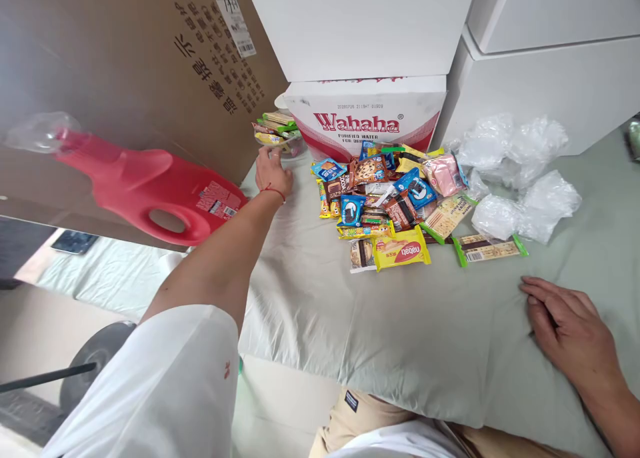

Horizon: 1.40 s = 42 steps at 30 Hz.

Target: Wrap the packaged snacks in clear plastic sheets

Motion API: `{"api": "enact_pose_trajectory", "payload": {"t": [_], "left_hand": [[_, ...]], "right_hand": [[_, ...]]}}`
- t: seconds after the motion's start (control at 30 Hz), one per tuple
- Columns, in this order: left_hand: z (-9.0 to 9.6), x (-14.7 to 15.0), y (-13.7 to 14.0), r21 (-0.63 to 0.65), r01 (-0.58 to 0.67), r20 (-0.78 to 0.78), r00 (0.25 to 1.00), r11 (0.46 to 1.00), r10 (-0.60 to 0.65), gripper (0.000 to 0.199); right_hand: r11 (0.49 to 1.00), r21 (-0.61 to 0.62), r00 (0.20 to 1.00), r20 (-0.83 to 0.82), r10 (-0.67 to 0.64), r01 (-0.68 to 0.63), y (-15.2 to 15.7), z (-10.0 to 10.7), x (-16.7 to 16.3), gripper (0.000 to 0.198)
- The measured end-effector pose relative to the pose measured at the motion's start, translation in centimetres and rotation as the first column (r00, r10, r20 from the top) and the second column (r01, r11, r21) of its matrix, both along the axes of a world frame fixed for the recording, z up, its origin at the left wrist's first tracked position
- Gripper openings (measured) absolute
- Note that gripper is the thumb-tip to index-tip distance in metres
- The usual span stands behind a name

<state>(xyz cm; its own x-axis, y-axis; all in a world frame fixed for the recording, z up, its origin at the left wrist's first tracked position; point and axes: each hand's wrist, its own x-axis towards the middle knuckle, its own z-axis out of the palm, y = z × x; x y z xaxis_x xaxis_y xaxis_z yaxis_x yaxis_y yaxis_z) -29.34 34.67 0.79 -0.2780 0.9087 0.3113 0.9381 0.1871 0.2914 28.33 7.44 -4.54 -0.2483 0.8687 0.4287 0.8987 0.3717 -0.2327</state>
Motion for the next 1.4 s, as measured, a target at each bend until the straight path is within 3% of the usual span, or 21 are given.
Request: {"api": "enact_pose_trajectory", "payload": {"t": [0.1,0.2,0.3,0.4,0.5,0.63,0.73,0.87,0.93,1.0,1.07,1.1,1.17,1.23,1.27,1.33,1.4], "left_hand": [[0.8,-0.4,1.3,-0.026,0.058,0.043,0.997,0.998,-0.056,0.072],[1.2,-0.3,3.9,-0.122,0.101,0.085,0.992,0.987,-0.091,0.075],[1.2,0.5,5.6,-0.136,0.029,0.099,0.995,0.99,-0.016,0.062],[0.9,1.5,4.6,-0.081,-0.032,0.089,0.995,0.996,0.04,0.035],[0.5,2.2,0.4,-0.01,-0.055,0.067,0.996,0.998,0.056,0.02],[-0.2,2.8,-8.1,0.064,-0.052,0.046,0.998,0.997,0.05,0.021],[0.1,3.5,-14.7,0.196,0.093,0.018,0.995,0.976,-0.098,0.019],[2.6,6.6,-21.6,0.28,0.201,0.077,0.97,0.939,-0.23,0.013],[4.5,9.0,-23.4,0.323,0.169,0.169,0.958,0.931,-0.233,0.016],[6.3,11.7,-23.5,0.353,0.099,0.314,0.924,0.93,-0.218,0.025],[7.5,14.5,-21.7,0.396,0.037,0.528,0.808,0.917,-0.261,0.029],[7.9,15.7,-20.2,0.404,0.01,0.67,0.677,0.915,-0.303,0.028],[7.9,18.0,-16.4,0.355,-0.014,0.892,0.305,0.935,-0.334,0.024],[7.3,19.7,-12.4,0.194,-0.066,0.977,-0.073,0.979,-0.199,0.028],[6.9,20.4,-10.8,0.077,-0.064,0.973,-0.212,0.995,-0.089,0.03],[6.0,21.2,-8.8,0.01,-0.018,0.959,-0.284,1.0,-0.015,0.028],[5.3,21.4,-8.3,0.01,0.015,0.952,-0.306,1.0,-0.005,0.024]], "right_hand": [[1.0,0.005,1.0,-0.002,0.005,-0.005,0.0,0.0,-0.1,0.022],[1.0,0.005,1.0,-0.003,0.008,-0.008,0.1,0.1,-0.1,0.022],[1.0,0.008,1.0,-0.003,-0.003,0.003,0.1,0.1,-0.1,0.022],[1.0,-0.007,1.0,-0.014,-0.013,0.013,0.1,0.1,-0.1,0.022],[1.0,-0.02,0.999,-0.04,-0.016,0.015,0.0,0.1,-0.1,0.021],[0.999,-0.022,0.996,-0.079,-0.038,0.037,0.0,0.2,-0.3,0.021],[0.998,-0.04,0.992,-0.119,-0.049,0.044,0.0,0.2,-0.4,0.023],[0.999,-0.04,0.985,-0.166,-0.04,0.034,0.0,0.1,-0.4,0.025],[0.999,-0.04,0.982,-0.183,-0.038,0.032,0.0,0.0,-0.3,0.026],[0.999,-0.035,0.979,-0.203,-0.033,0.027,0.1,-0.1,-0.3,0.025],[0.999,-0.03,0.973,-0.228,-0.03,0.023,0.1,-0.3,-0.2,0.025],[0.999,-0.03,0.971,-0.239,-0.029,0.022,0.1,-0.3,-0.2,0.025],[0.999,-0.034,0.968,-0.25,-0.032,0.024,0.1,-0.3,-0.2,0.025],[0.999,-0.039,0.968,-0.25,-0.038,0.029,0.1,-0.2,-0.2,0.025],[0.999,-0.041,0.967,-0.252,-0.041,0.032,0.1,-0.1,-0.2,0.025],[0.998,-0.044,0.963,-0.265,-0.045,0.035,0.0,0.1,-0.2,0.025],[0.998,-0.05,0.957,-0.286,-0.046,0.033,0.0,0.2,-0.2,0.026]]}}
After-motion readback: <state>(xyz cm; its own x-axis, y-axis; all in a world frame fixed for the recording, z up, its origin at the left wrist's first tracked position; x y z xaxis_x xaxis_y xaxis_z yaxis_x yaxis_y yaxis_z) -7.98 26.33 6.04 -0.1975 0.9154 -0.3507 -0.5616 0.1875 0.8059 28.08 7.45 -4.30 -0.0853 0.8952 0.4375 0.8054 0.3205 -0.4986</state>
